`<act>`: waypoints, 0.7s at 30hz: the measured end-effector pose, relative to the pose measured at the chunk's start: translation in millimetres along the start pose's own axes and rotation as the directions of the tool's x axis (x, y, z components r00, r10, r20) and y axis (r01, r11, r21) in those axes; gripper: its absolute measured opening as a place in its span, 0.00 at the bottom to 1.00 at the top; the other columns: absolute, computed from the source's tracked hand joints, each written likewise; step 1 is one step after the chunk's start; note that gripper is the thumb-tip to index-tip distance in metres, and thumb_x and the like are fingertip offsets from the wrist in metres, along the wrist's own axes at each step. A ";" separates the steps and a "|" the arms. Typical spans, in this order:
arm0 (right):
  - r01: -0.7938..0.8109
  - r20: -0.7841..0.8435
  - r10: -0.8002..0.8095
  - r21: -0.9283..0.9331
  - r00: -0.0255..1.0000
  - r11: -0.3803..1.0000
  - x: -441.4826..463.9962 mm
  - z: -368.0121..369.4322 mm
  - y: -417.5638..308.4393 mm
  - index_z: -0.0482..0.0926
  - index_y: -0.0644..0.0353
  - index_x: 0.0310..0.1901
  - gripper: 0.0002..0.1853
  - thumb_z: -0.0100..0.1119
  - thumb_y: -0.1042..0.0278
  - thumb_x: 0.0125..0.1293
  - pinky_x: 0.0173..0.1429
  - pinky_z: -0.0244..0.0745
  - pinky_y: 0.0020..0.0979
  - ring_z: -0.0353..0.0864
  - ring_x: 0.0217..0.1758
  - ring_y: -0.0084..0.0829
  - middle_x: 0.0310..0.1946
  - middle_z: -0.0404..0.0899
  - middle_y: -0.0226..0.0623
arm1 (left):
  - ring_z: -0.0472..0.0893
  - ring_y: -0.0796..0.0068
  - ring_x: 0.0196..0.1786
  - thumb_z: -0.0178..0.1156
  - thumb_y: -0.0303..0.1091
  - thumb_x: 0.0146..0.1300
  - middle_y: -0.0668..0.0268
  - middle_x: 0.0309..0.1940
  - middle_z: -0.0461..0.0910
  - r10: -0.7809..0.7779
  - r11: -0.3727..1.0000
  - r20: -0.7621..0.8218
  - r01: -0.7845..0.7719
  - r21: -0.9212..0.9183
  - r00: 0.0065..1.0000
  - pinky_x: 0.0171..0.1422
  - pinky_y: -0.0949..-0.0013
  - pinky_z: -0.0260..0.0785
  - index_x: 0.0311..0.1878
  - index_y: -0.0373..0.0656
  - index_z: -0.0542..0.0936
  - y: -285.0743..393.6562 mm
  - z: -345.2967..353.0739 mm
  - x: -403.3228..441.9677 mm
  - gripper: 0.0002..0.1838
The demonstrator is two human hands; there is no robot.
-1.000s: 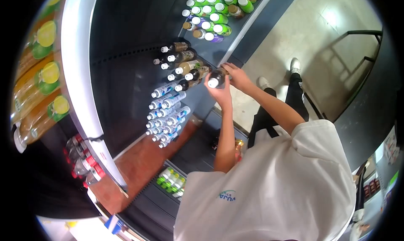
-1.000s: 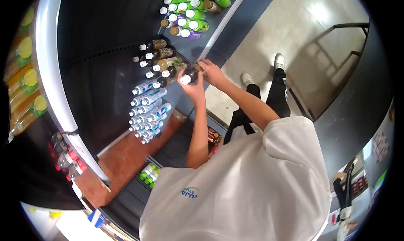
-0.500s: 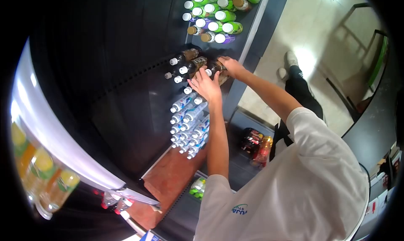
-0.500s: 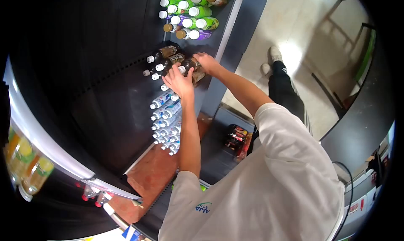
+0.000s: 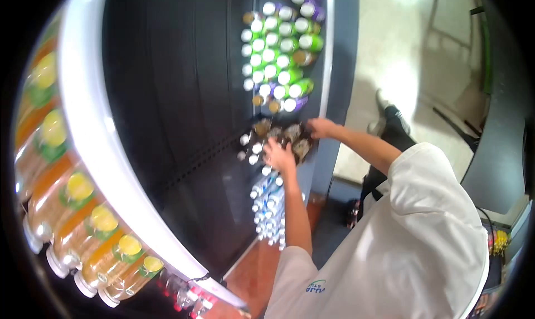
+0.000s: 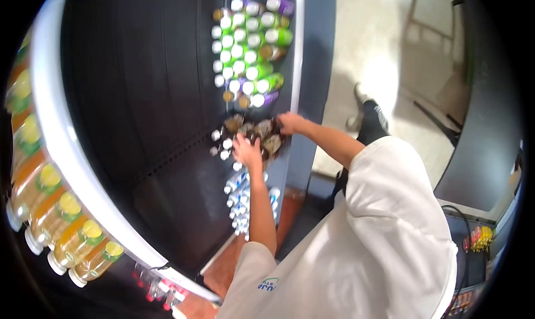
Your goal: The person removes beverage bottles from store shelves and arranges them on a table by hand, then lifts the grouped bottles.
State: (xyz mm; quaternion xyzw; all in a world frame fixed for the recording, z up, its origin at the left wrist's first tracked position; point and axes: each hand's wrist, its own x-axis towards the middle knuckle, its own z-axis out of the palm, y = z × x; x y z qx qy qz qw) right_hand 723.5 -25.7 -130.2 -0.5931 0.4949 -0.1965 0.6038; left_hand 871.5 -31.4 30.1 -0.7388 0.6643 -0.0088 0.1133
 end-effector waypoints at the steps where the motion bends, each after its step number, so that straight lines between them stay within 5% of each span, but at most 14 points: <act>1: -0.057 -0.008 0.057 0.017 0.998 0.998 -19.9 -11.3 9.1 0.78 0.58 0.57 0.29 0.69 0.59 0.51 0.57 0.78 0.46 0.82 0.52 0.49 0.47 0.84 0.48 | 0.77 0.55 0.57 0.75 0.43 0.52 0.62 0.52 0.75 0.007 0.999 0.014 -0.008 0.043 1.000 0.65 0.48 0.64 0.58 0.53 0.72 -4.4 1.5 1.9 0.31; 4: -0.201 -0.119 0.194 -0.053 0.974 0.978 -77.6 -30.2 51.0 0.82 0.55 0.55 0.28 0.70 0.55 0.52 0.58 0.78 0.45 0.82 0.53 0.47 0.49 0.84 0.45 | 0.77 0.56 0.57 0.75 0.51 0.49 0.61 0.54 0.77 0.074 0.987 0.058 -0.082 0.139 0.996 0.60 0.44 0.66 0.58 0.53 0.74 -8.6 -12.7 -2.1 0.33; 5: -0.182 -0.138 0.160 -0.172 0.978 0.968 -98.7 -41.4 64.3 0.83 0.55 0.54 0.27 0.70 0.53 0.52 0.59 0.78 0.43 0.83 0.53 0.46 0.51 0.84 0.45 | 0.76 0.55 0.58 0.74 0.55 0.48 0.61 0.55 0.77 0.136 0.980 -0.057 -0.126 0.156 0.989 0.60 0.44 0.66 0.59 0.54 0.75 -16.8 -6.0 -5.3 0.36; 7: -0.317 -0.220 0.302 -0.035 0.928 0.948 -174.1 -75.9 63.0 0.83 0.56 0.52 0.26 0.71 0.54 0.52 0.58 0.78 0.44 0.83 0.53 0.46 0.47 0.85 0.45 | 0.74 0.50 0.58 0.74 0.55 0.47 0.57 0.58 0.75 0.173 0.982 -0.241 -0.149 0.117 0.955 0.58 0.44 0.65 0.57 0.53 0.77 -27.2 16.0 -8.6 0.34; 9: -0.419 -0.445 0.356 -0.047 0.821 0.907 -238.3 -80.6 91.4 0.81 0.57 0.55 0.26 0.69 0.57 0.54 0.54 0.80 0.41 0.86 0.46 0.46 0.39 0.87 0.45 | 0.71 0.47 0.61 0.72 0.46 0.50 0.54 0.63 0.69 0.090 0.965 -0.354 -0.169 -0.200 0.931 0.60 0.43 0.63 0.53 0.48 0.77 -13.2 6.8 -16.7 0.28; 12: -0.532 -0.668 0.513 0.202 0.539 0.822 -354.0 -65.9 115.5 0.81 0.62 0.52 0.23 0.64 0.58 0.57 0.53 0.81 0.39 0.88 0.42 0.43 0.42 0.87 0.46 | 0.70 0.51 0.62 0.64 0.35 0.59 0.59 0.62 0.70 0.149 0.824 -0.583 -0.426 -0.373 0.799 0.65 0.48 0.59 0.50 0.46 0.77 14.3 -2.4 -52.3 0.16; 14: -0.394 -0.668 0.687 0.571 0.287 0.720 -425.3 -21.8 122.1 0.81 0.64 0.51 0.23 0.63 0.57 0.57 0.54 0.81 0.39 0.88 0.41 0.43 0.43 0.87 0.48 | 0.70 0.52 0.62 0.62 0.31 0.60 0.60 0.60 0.71 0.249 0.655 -0.536 -0.548 -0.521 0.807 0.65 0.48 0.59 0.50 0.45 0.77 35.4 -32.8 -100.8 0.14; 16: -0.662 -0.803 0.592 0.410 0.065 0.628 -487.2 51.3 148.4 0.81 0.66 0.49 0.22 0.59 0.58 0.58 0.46 0.81 0.43 0.87 0.38 0.45 0.39 0.86 0.50 | 0.72 0.52 0.60 0.60 0.25 0.59 0.57 0.55 0.74 0.435 0.507 -0.561 -0.706 -0.493 0.704 0.63 0.51 0.62 0.46 0.43 0.77 47.8 -9.7 -139.5 0.12; 18: -0.667 -0.659 0.749 0.529 0.067 0.525 -538.4 132.6 191.7 0.84 0.63 0.29 0.13 0.57 0.61 0.56 0.40 0.80 0.44 0.84 0.27 0.43 0.21 0.83 0.46 | 0.72 0.52 0.58 0.61 0.26 0.57 0.56 0.51 0.75 0.597 0.259 -0.514 -0.755 -0.603 0.615 0.63 0.51 0.62 0.44 0.43 0.76 57.0 28.3 -169.6 0.11; 19: -0.658 -0.657 0.753 0.553 0.033 0.511 -558.9 173.0 190.1 0.84 0.62 0.22 0.13 0.57 0.61 0.55 0.37 0.80 0.42 0.83 0.24 0.40 0.18 0.81 0.44 | 0.72 0.51 0.60 0.64 0.29 0.55 0.56 0.51 0.75 0.692 0.334 -0.347 -0.707 -0.624 0.633 0.64 0.50 0.62 0.45 0.45 0.77 59.6 54.0 -185.4 0.13; 20: -0.609 -0.655 0.753 0.624 -0.065 0.491 -570.8 222.7 199.4 0.84 0.62 0.25 0.13 0.58 0.60 0.55 0.34 0.80 0.39 0.83 0.23 0.37 0.19 0.82 0.43 | 0.71 0.51 0.62 0.68 0.35 0.54 0.56 0.53 0.76 0.782 0.411 -0.134 -0.664 -0.624 0.609 0.66 0.50 0.62 0.47 0.48 0.80 56.2 100.5 -190.1 0.16; 21: -0.504 -0.486 0.872 0.769 -0.059 0.394 -585.1 254.0 178.5 0.85 0.64 0.28 0.14 0.58 0.60 0.57 0.31 0.81 0.40 0.82 0.21 0.35 0.21 0.83 0.43 | 0.70 0.50 0.65 0.69 0.41 0.55 0.54 0.55 0.76 0.828 0.470 0.065 -0.627 -0.622 0.557 0.71 0.50 0.59 0.48 0.50 0.84 54.9 155.2 -185.4 0.16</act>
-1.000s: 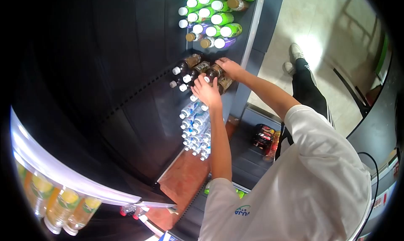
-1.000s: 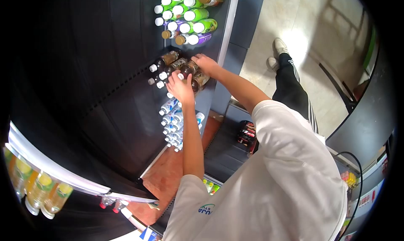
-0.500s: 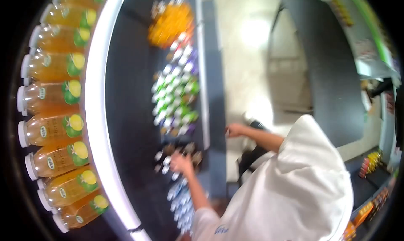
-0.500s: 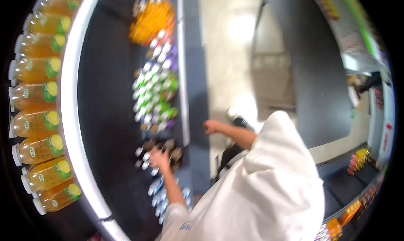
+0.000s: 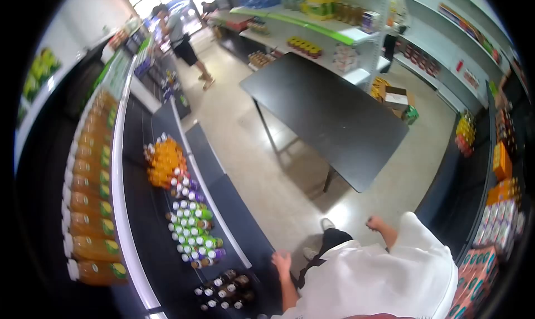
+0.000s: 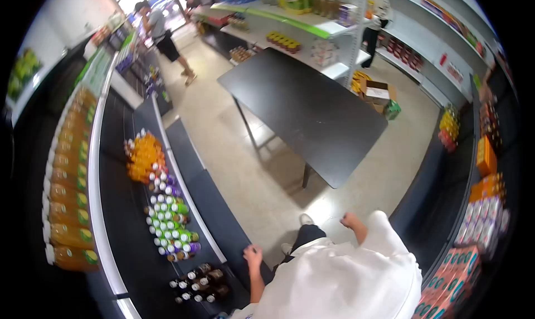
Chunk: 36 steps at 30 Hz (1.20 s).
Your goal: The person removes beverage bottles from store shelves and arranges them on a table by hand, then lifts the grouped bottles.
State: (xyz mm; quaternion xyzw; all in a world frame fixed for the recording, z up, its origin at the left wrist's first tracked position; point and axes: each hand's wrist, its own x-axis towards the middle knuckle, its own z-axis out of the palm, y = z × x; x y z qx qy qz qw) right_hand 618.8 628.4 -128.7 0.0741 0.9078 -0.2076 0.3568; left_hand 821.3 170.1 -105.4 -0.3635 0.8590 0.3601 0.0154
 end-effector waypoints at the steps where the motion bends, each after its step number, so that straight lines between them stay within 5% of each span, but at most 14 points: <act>1: -0.170 0.086 0.157 0.171 0.984 0.971 -23.9 3.0 25.3 0.85 0.67 0.35 0.15 0.57 0.62 0.60 0.30 0.81 0.41 0.82 0.21 0.34 0.25 0.84 0.43 | 0.75 0.53 0.63 0.67 0.45 0.59 0.51 0.55 0.80 -0.186 0.978 0.279 0.205 -0.040 0.942 0.71 0.54 0.62 0.50 0.47 0.86 -13.1 20.5 8.0 0.18; 4: -0.362 0.133 0.346 0.527 0.929 0.769 -88.0 43.2 113.3 0.83 0.72 0.44 0.18 0.59 0.63 0.62 0.33 0.83 0.44 0.85 0.27 0.39 0.27 0.85 0.44 | 0.85 0.65 0.48 0.61 0.42 0.64 0.53 0.43 0.87 -0.156 0.961 0.349 0.223 -0.160 0.924 0.54 0.62 0.74 0.50 0.35 0.84 -29.3 47.0 -10.6 0.20; 8: -0.467 0.086 0.509 0.551 0.857 0.692 -177.1 46.2 148.6 0.85 0.69 0.43 0.20 0.62 0.58 0.60 0.46 0.82 0.38 0.88 0.40 0.40 0.37 0.87 0.49 | 0.80 0.68 0.28 0.62 0.42 0.62 0.60 0.30 0.83 -0.239 0.882 0.623 0.435 -0.183 0.745 0.31 0.64 0.72 0.39 0.34 0.83 -18.1 33.7 -12.8 0.17; 10: -0.595 0.232 0.620 0.646 0.750 0.478 -189.6 56.1 170.0 0.86 0.67 0.43 0.20 0.62 0.57 0.59 0.50 0.81 0.37 0.88 0.43 0.40 0.38 0.87 0.49 | 0.80 0.68 0.26 0.63 0.41 0.62 0.61 0.29 0.84 -0.430 0.887 0.658 0.425 0.180 0.619 0.29 0.64 0.71 0.39 0.35 0.83 4.4 23.6 2.1 0.16; 13: -0.347 0.029 0.508 0.763 0.861 0.545 -162.5 91.4 237.8 0.86 0.71 0.38 0.21 0.65 0.58 0.55 0.42 0.80 0.44 0.87 0.37 0.48 0.36 0.86 0.56 | 0.80 0.66 0.25 0.60 0.45 0.65 0.61 0.28 0.84 -0.296 0.929 0.698 0.367 0.051 0.652 0.30 0.64 0.73 0.39 0.34 0.84 62.4 31.8 23.2 0.19; 14: -0.287 -0.067 0.479 0.726 0.875 0.625 -151.2 108.6 265.9 0.85 0.72 0.38 0.23 0.65 0.54 0.54 0.46 0.79 0.46 0.87 0.40 0.51 0.37 0.86 0.58 | 0.80 0.66 0.25 0.58 0.48 0.66 0.61 0.28 0.83 -0.171 0.969 0.748 -0.028 0.245 0.641 0.30 0.63 0.73 0.40 0.35 0.84 93.0 42.8 32.2 0.21; 16: -0.314 -0.076 0.557 0.760 0.827 0.569 -127.0 95.2 284.6 0.86 0.68 0.42 0.25 0.60 0.51 0.57 0.49 0.79 0.45 0.87 0.43 0.50 0.38 0.86 0.56 | 0.80 0.65 0.26 0.55 0.52 0.67 0.60 0.29 0.83 -0.245 0.886 0.799 -0.208 0.415 0.549 0.32 0.61 0.75 0.44 0.36 0.83 148.5 74.0 48.9 0.25; 17: -0.353 0.064 0.530 0.811 0.846 0.466 -124.5 77.7 297.4 0.84 0.69 0.43 0.25 0.59 0.51 0.58 0.46 0.79 0.44 0.87 0.39 0.49 0.37 0.86 0.54 | 0.80 0.64 0.28 0.53 0.54 0.67 0.60 0.30 0.82 -0.403 0.892 0.775 0.021 0.451 0.487 0.33 0.59 0.75 0.47 0.36 0.82 180.3 105.4 58.0 0.26; 18: -0.258 -0.045 0.522 0.831 0.852 0.492 -122.3 58.0 302.0 0.84 0.63 0.31 0.14 0.57 0.60 0.63 0.28 0.73 0.37 0.80 0.25 0.33 0.25 0.83 0.40 | 0.81 0.65 0.32 0.54 0.55 0.67 0.58 0.35 0.82 -0.295 0.919 0.829 -0.095 0.382 0.475 0.35 0.57 0.76 0.55 0.39 0.78 206.4 137.7 69.3 0.27; 23: 0.002 0.012 0.542 1.000 0.840 -0.025 -116.4 -49.6 316.4 0.74 0.57 0.52 0.13 0.55 0.61 0.71 0.28 0.77 0.30 0.79 0.25 0.26 0.35 0.82 0.36 | 0.84 0.69 0.41 0.57 0.48 0.69 0.60 0.39 0.84 0.001 0.928 0.897 -0.335 0.165 0.443 0.39 0.63 0.77 0.56 0.41 0.76 420.6 266.4 20.8 0.22; 28: 0.141 0.002 0.672 0.977 0.740 -0.159 -116.2 -59.6 338.5 0.74 0.56 0.49 0.09 0.53 0.64 0.72 0.25 0.75 0.29 0.79 0.25 0.27 0.34 0.81 0.35 | 0.85 0.70 0.40 0.57 0.42 0.70 0.58 0.39 0.85 0.268 0.831 0.937 -0.546 -0.107 0.224 0.49 0.66 0.78 0.54 0.36 0.77 542.3 344.2 -38.0 0.19; 31: 0.053 0.158 0.624 0.951 0.765 -0.306 -112.4 -11.2 361.9 0.76 0.57 0.45 0.08 0.52 0.63 0.72 0.20 0.71 0.30 0.79 0.23 0.30 0.31 0.81 0.36 | 0.84 0.71 0.39 0.56 0.43 0.70 0.58 0.40 0.86 0.160 0.820 0.967 -0.572 -0.019 0.198 0.47 0.67 0.77 0.53 0.36 0.77 560.2 384.4 -27.7 0.19; 33: -0.050 0.325 0.635 0.910 0.701 -0.411 -138.4 -19.8 345.2 0.77 0.60 0.25 0.11 0.56 0.66 0.64 0.21 0.70 0.32 0.74 0.16 0.30 0.15 0.73 0.34 | 0.84 0.71 0.36 0.55 0.43 0.70 0.60 0.40 0.86 0.075 0.800 0.979 -0.598 0.054 0.188 0.40 0.69 0.75 0.52 0.38 0.78 548.0 418.8 5.2 0.18; 36: -0.176 0.277 0.747 0.961 0.605 -0.214 -134.0 17.4 348.7 0.80 0.62 0.32 0.11 0.58 0.63 0.63 0.27 0.73 0.38 0.78 0.21 0.34 0.21 0.78 0.38 | 0.83 0.74 0.34 0.55 0.43 0.71 0.60 0.40 0.86 0.071 0.863 0.976 -0.504 0.043 0.206 0.36 0.69 0.75 0.51 0.39 0.78 583.7 450.3 2.7 0.16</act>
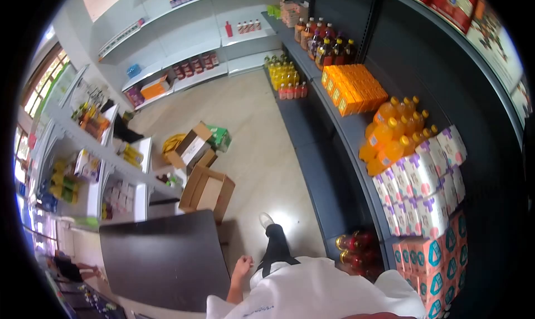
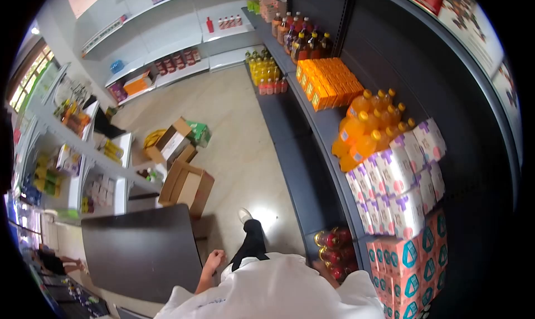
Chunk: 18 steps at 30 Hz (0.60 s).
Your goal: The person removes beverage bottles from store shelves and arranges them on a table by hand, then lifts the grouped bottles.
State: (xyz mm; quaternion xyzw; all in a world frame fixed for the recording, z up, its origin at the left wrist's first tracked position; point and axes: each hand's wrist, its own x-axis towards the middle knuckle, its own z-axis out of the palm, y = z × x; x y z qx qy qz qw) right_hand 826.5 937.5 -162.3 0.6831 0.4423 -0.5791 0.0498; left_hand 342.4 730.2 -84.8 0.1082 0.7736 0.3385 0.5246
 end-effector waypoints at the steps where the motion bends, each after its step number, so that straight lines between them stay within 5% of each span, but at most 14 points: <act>1: -0.053 -0.019 0.051 -0.083 0.999 0.995 -8.0 0.3 -10.6 0.80 0.62 0.34 0.11 0.58 0.62 0.64 0.29 0.74 0.38 0.79 0.23 0.34 0.23 0.79 0.39 | 0.82 0.75 0.33 0.55 0.43 0.72 0.61 0.39 0.86 0.042 0.987 -0.055 -0.050 -0.156 0.998 0.35 0.69 0.74 0.50 0.40 0.79 10.3 -6.8 9.5 0.16; 5: -0.032 -0.080 0.007 -0.315 0.997 0.948 -11.6 11.7 -96.1 0.81 0.62 0.42 0.13 0.58 0.60 0.66 0.36 0.76 0.38 0.82 0.30 0.35 0.31 0.82 0.41 | 0.81 0.77 0.30 0.55 0.44 0.73 0.65 0.31 0.83 0.116 0.960 -0.118 -0.142 -0.241 0.986 0.32 0.70 0.73 0.43 0.39 0.79 74.6 -38.5 93.6 0.16; 7: 0.028 -0.110 -0.091 -0.474 0.990 0.880 -3.5 19.3 -150.0 0.81 0.62 0.45 0.15 0.57 0.59 0.67 0.39 0.76 0.38 0.83 0.34 0.36 0.34 0.84 0.42 | 0.81 0.74 0.30 0.54 0.43 0.71 0.63 0.26 0.82 0.180 0.983 -0.118 -0.182 -0.003 0.977 0.36 0.67 0.73 0.37 0.36 0.80 140.3 -60.0 135.5 0.17; 10: 0.137 -0.209 -0.296 -0.554 0.932 0.821 25.1 27.1 -260.6 0.81 0.61 0.51 0.18 0.57 0.57 0.69 0.44 0.78 0.38 0.85 0.39 0.37 0.40 0.86 0.44 | 0.80 0.74 0.30 0.55 0.45 0.70 0.63 0.28 0.82 0.203 0.979 -0.057 -0.204 -0.012 0.978 0.35 0.68 0.72 0.40 0.37 0.80 242.7 -68.9 231.9 0.18; 11: 0.393 -0.256 -0.427 -0.172 0.868 0.903 48.1 29.4 -285.1 0.80 0.60 0.52 0.17 0.59 0.58 0.67 0.45 0.78 0.38 0.86 0.39 0.38 0.37 0.86 0.44 | 0.80 0.77 0.33 0.56 0.44 0.70 0.64 0.33 0.83 0.091 0.993 0.029 -0.089 -0.075 0.995 0.35 0.72 0.71 0.46 0.37 0.79 311.0 -73.1 227.3 0.17; 12: 0.415 -0.332 -0.398 -0.024 0.855 0.910 68.7 32.7 -323.6 0.81 0.59 0.50 0.16 0.61 0.59 0.66 0.45 0.78 0.38 0.85 0.39 0.37 0.38 0.86 0.44 | 0.80 0.79 0.38 0.56 0.44 0.71 0.63 0.41 0.83 0.159 0.958 0.016 -0.151 -0.243 0.987 0.39 0.74 0.71 0.51 0.38 0.77 384.5 -68.4 199.8 0.18; 13: 0.604 -0.450 -0.577 -0.099 0.681 0.791 72.2 34.8 -372.3 0.79 0.60 0.47 0.07 0.57 0.70 0.71 0.37 0.75 0.24 0.79 0.33 0.17 0.29 0.81 0.29 | 0.80 0.79 0.43 0.55 0.45 0.73 0.62 0.47 0.82 0.235 0.929 0.098 -0.193 -0.317 0.967 0.43 0.75 0.71 0.55 0.38 0.75 425.1 -68.4 213.6 0.19; 15: 0.717 -0.477 -0.653 -0.066 0.588 0.694 49.6 24.8 -480.1 0.79 0.61 0.50 0.10 0.57 0.75 0.69 0.40 0.77 0.23 0.80 0.34 0.18 0.33 0.82 0.30 | 0.80 0.78 0.44 0.53 0.43 0.74 0.63 0.47 0.82 0.446 0.856 0.082 -0.398 -0.331 0.891 0.46 0.75 0.71 0.56 0.39 0.75 499.9 -58.9 230.7 0.18; 18: 0.787 -0.587 -0.720 -0.214 0.370 0.579 19.5 2.1 -610.7 0.79 0.62 0.52 0.12 0.58 0.77 0.68 0.44 0.78 0.24 0.82 0.38 0.22 0.38 0.81 0.35 | 0.80 0.78 0.44 0.52 0.42 0.75 0.63 0.47 0.82 0.527 0.805 0.069 -0.471 -0.360 0.847 0.46 0.74 0.71 0.57 0.40 0.75 567.5 -39.1 253.8 0.18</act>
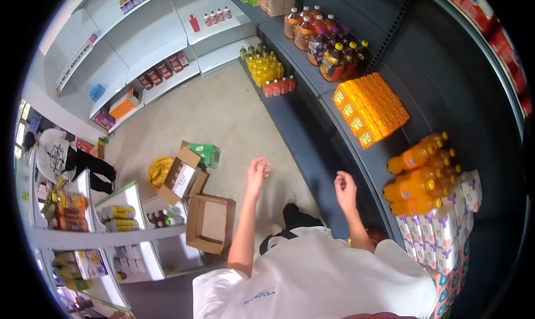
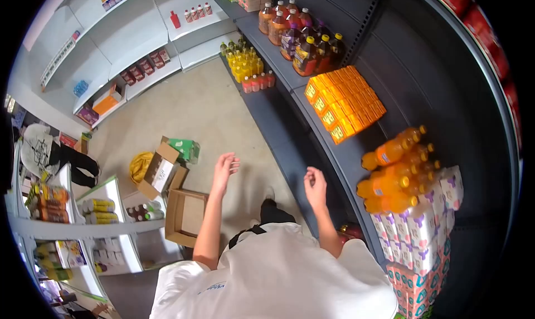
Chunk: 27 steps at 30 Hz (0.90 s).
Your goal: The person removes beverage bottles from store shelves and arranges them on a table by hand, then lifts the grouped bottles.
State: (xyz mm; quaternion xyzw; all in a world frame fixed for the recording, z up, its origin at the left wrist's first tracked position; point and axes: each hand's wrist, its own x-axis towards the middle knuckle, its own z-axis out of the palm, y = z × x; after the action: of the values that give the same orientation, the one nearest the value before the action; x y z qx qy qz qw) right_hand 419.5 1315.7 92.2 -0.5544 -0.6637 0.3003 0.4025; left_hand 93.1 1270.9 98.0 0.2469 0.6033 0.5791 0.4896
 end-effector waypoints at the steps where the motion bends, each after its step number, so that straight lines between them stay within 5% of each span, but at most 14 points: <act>1: 0.071 -0.049 -0.072 -0.026 0.996 0.997 28.0 1.3 -22.4 0.79 0.63 0.52 0.13 0.58 0.77 0.67 0.45 0.78 0.24 0.82 0.40 0.24 0.39 0.81 0.37 | 0.80 0.78 0.45 0.52 0.42 0.75 0.62 0.47 0.82 -0.027 1.000 0.036 0.027 0.011 0.999 0.47 0.75 0.71 0.58 0.40 0.75 -2.1 6.3 13.7 0.17; 3: 0.129 -0.142 -0.142 -0.103 0.980 0.986 81.0 1.1 -52.1 0.80 0.63 0.50 0.12 0.59 0.77 0.66 0.48 0.76 0.34 0.80 0.44 0.36 0.41 0.80 0.41 | 0.80 0.77 0.45 0.52 0.42 0.75 0.62 0.47 0.82 -0.052 0.998 0.072 0.050 0.025 0.996 0.47 0.75 0.70 0.59 0.41 0.75 -16.1 10.1 42.6 0.17; 5: 0.154 -0.293 -0.176 -0.098 0.940 0.983 130.5 3.1 -59.0 0.79 0.64 0.49 0.11 0.58 0.76 0.66 0.51 0.76 0.36 0.80 0.47 0.40 0.44 0.80 0.44 | 0.80 0.76 0.45 0.53 0.46 0.74 0.67 0.51 0.82 -0.244 0.966 0.228 0.216 0.139 0.943 0.53 0.68 0.73 0.59 0.46 0.75 -32.9 2.2 51.0 0.18; 7: 0.172 -0.320 -0.259 -0.276 0.912 0.946 178.4 -6.3 -70.0 0.79 0.66 0.48 0.10 0.57 0.75 0.68 0.55 0.74 0.39 0.80 0.50 0.43 0.45 0.80 0.46 | 0.80 0.76 0.45 0.53 0.46 0.74 0.67 0.51 0.82 -0.369 0.919 0.151 0.335 0.210 0.917 0.54 0.68 0.72 0.60 0.47 0.75 -10.0 4.4 55.3 0.18; 9: 0.133 -0.409 -0.184 -0.150 0.894 0.980 223.5 -8.4 -69.7 0.79 0.67 0.49 0.10 0.56 0.76 0.68 0.58 0.73 0.40 0.80 0.51 0.45 0.44 0.80 0.45 | 0.80 0.76 0.46 0.53 0.46 0.75 0.68 0.51 0.82 -0.504 0.841 0.059 0.474 0.262 0.862 0.54 0.68 0.72 0.60 0.47 0.75 26.2 9.1 50.3 0.18; 11: 0.146 -0.440 -0.221 -0.197 0.871 0.969 266.7 -6.1 -78.9 0.79 0.66 0.50 0.10 0.56 0.77 0.69 0.58 0.75 0.35 0.81 0.51 0.38 0.46 0.82 0.41 | 0.80 0.76 0.47 0.52 0.46 0.75 0.67 0.51 0.82 -0.310 0.947 0.229 0.279 0.159 0.923 0.55 0.68 0.72 0.61 0.47 0.75 73.0 15.9 75.0 0.19; 12: 0.139 -0.440 -0.217 -0.203 0.871 0.969 286.4 2.2 -83.1 0.79 0.66 0.50 0.10 0.56 0.77 0.69 0.58 0.75 0.35 0.81 0.51 0.38 0.46 0.82 0.41 | 0.80 0.76 0.48 0.50 0.46 0.75 0.67 0.51 0.82 -0.336 0.940 0.219 0.313 0.132 0.916 0.54 0.69 0.72 0.62 0.47 0.75 70.4 14.6 98.4 0.20; 14: 0.206 -0.453 -0.077 0.242 0.888 0.948 326.7 18.0 -93.7 0.80 0.65 0.52 0.11 0.56 0.76 0.71 0.59 0.75 0.29 0.82 0.52 0.29 0.48 0.82 0.37 | 0.79 0.78 0.45 0.50 0.45 0.76 0.68 0.49 0.81 -0.240 0.966 0.209 0.213 0.145 0.948 0.52 0.70 0.72 0.61 0.46 0.75 78.9 24.3 141.3 0.18; 17: 0.244 -0.446 -0.041 0.408 0.894 0.880 383.8 37.6 -103.8 0.79 0.66 0.55 0.15 0.62 0.73 0.69 0.59 0.75 0.28 0.81 0.51 0.26 0.50 0.82 0.40 | 0.78 0.78 0.48 0.52 0.45 0.74 0.68 0.49 0.80 -0.165 0.975 0.301 0.109 0.193 0.939 0.55 0.70 0.70 0.58 0.44 0.76 128.7 68.2 196.0 0.18; 21: 0.093 -0.405 0.060 0.348 0.912 0.933 447.4 77.4 -99.0 0.74 0.65 0.62 0.28 0.69 0.61 0.64 0.59 0.74 0.37 0.78 0.57 0.36 0.53 0.80 0.47 | 0.78 0.78 0.48 0.53 0.45 0.73 0.68 0.49 0.81 -0.150 0.976 0.597 0.022 0.216 0.788 0.55 0.70 0.71 0.58 0.45 0.75 147.0 120.6 277.9 0.17; 22: 0.062 -0.448 -0.118 -0.138 0.886 0.988 456.2 86.8 -91.4 0.73 0.64 0.62 0.31 0.71 0.57 0.61 0.61 0.71 0.45 0.76 0.59 0.46 0.56 0.76 0.52 | 0.78 0.78 0.48 0.53 0.45 0.73 0.68 0.49 0.81 -0.160 0.971 0.627 0.008 0.239 0.763 0.55 0.70 0.71 0.58 0.45 0.75 139.3 128.3 296.9 0.17; 23: -0.058 -0.545 -0.176 -0.385 0.820 0.921 460.0 102.7 -85.9 0.76 0.63 0.56 0.31 0.73 0.52 0.55 0.61 0.69 0.49 0.74 0.58 0.54 0.54 0.74 0.54 | 0.79 0.79 0.48 0.53 0.45 0.73 0.68 0.49 0.81 -0.222 0.962 0.673 0.046 0.270 0.706 0.55 0.70 0.72 0.58 0.46 0.76 133.5 138.3 317.3 0.17; 27: -0.107 -0.713 -0.139 -0.289 0.687 0.951 473.7 120.9 -86.3 0.75 0.62 0.49 0.33 0.80 0.53 0.44 0.58 0.68 0.50 0.71 0.54 0.55 0.47 0.73 0.52 | 0.81 0.75 0.49 0.51 0.50 0.74 0.67 0.49 0.81 -0.400 0.913 0.768 0.141 0.384 0.500 0.54 0.68 0.74 0.59 0.47 0.75 136.4 178.7 372.2 0.21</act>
State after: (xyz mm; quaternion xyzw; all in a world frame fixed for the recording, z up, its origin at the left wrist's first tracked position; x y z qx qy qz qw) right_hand 243.0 1766.9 200.5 -0.6775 -0.4933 -0.0542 0.5428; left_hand 64.7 1702.8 139.6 0.4573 0.4020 0.2184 0.7626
